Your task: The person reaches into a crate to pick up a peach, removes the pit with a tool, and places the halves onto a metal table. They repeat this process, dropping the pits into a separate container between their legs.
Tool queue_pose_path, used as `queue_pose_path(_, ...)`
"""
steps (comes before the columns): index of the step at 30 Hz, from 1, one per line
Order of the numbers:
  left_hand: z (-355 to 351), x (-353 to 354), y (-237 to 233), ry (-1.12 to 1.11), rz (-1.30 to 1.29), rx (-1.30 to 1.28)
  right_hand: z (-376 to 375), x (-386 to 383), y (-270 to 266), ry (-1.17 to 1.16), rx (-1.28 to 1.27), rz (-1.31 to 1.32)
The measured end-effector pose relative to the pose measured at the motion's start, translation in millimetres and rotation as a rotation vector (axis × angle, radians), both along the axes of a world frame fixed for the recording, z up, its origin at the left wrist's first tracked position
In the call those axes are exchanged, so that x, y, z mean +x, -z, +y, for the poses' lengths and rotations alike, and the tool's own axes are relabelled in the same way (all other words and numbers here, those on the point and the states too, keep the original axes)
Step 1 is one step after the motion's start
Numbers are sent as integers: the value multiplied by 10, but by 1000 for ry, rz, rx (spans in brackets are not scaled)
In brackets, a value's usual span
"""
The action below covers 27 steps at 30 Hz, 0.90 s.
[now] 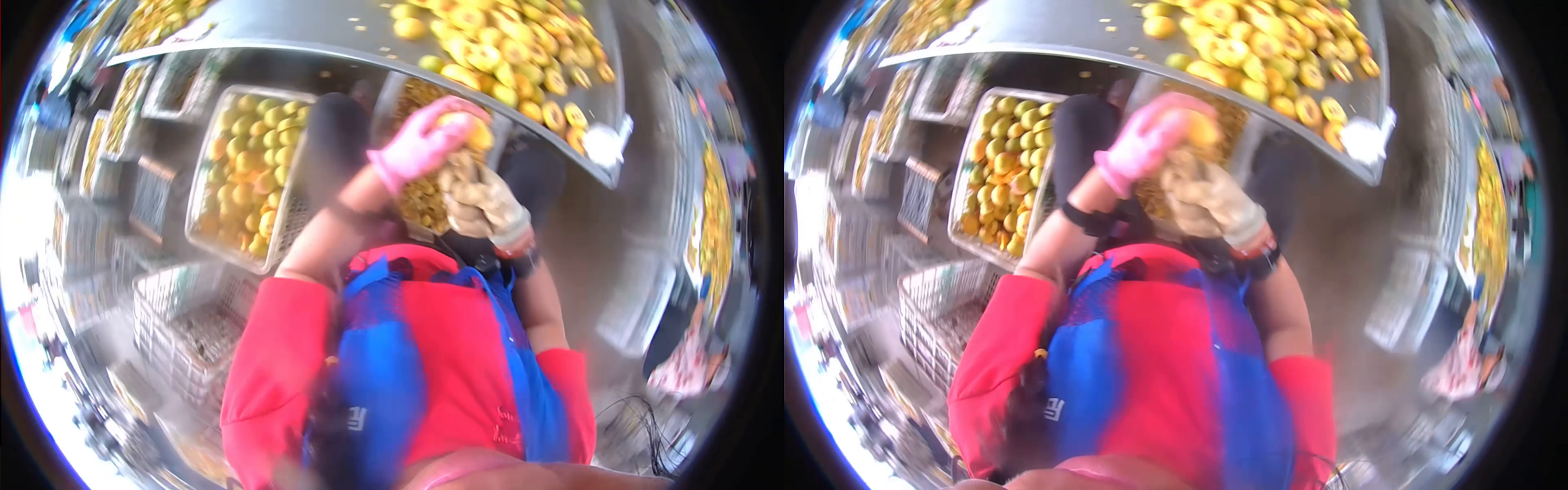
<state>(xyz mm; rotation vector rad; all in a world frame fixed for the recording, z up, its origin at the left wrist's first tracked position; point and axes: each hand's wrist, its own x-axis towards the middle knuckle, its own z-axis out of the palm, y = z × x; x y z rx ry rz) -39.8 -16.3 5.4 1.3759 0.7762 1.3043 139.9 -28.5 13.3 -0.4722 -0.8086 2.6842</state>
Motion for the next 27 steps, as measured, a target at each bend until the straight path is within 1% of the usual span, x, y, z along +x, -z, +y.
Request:
queue_pose_path(1,-6,72,7,-13,-156,-115,-1,2,-14,52,27,-67)
queue_pose_path(2,30,146,120,-58,-266,-173,-5,7,-19,113,54,-135)
queue_pose_path(4,63,233,139,-152,-396,-260,32,-7,33,161,90,-182)
queue_pose_path(5,155,187,161,-386,-213,4,13,-54,7,196,113,-185)
queue_pose_path(7,234,15,248,-348,-747,-332,-58,-92,-10,219,185,-210)
queue_pose_path(8,92,-210,-126,-431,-609,-450,-84,-106,-3,232,216,-220)
queue_pose_path(10,100,-532,50,-504,-612,-346,-27,-137,140,291,131,-269)
queue_pose_path(11,80,-699,130,-583,-620,-336,0,-142,210,317,79,-324)
queue_pose_path(12,2,-881,131,-698,-535,-308,43,-141,298,346,28,-378)
queue_pose_path(13,-59,-1114,236,-709,-532,-305,103,-133,442,337,-22,-472)
queue_pose_path(14,-131,-1367,398,-722,-529,-301,121,-122,596,356,-6,-506)
queue_pose_path(15,-234,-1589,528,-796,-524,-294,120,-109,743,372,8,-542)
queue_pose_path(16,-348,-1804,671,-868,-520,-288,112,-110,811,389,24,-579)
queue_pose_path(18,-633,-2269,1088,-1006,-476,-337,75,-151,789,323,71,-687)
queue_pose_path(20,-987,-2473,1188,-1234,-186,-476,53,-187,809,293,92,-743)
queue_pose_path(22,-1289,-2866,1737,-1396,25,-593,58,-210,854,279,111,-779)
queue_pose_path(25,-1671,-3345,2273,-1577,41,-807,52,-209,985,270,124,-836)
queue_pose_path(26,-1791,-3518,2341,-1603,123,-940,55,-210,1010,273,127,-855)
queue_pose_path(27,-1845,-3594,2247,-1673,276,-982,50,-224,1014,274,123,-879)
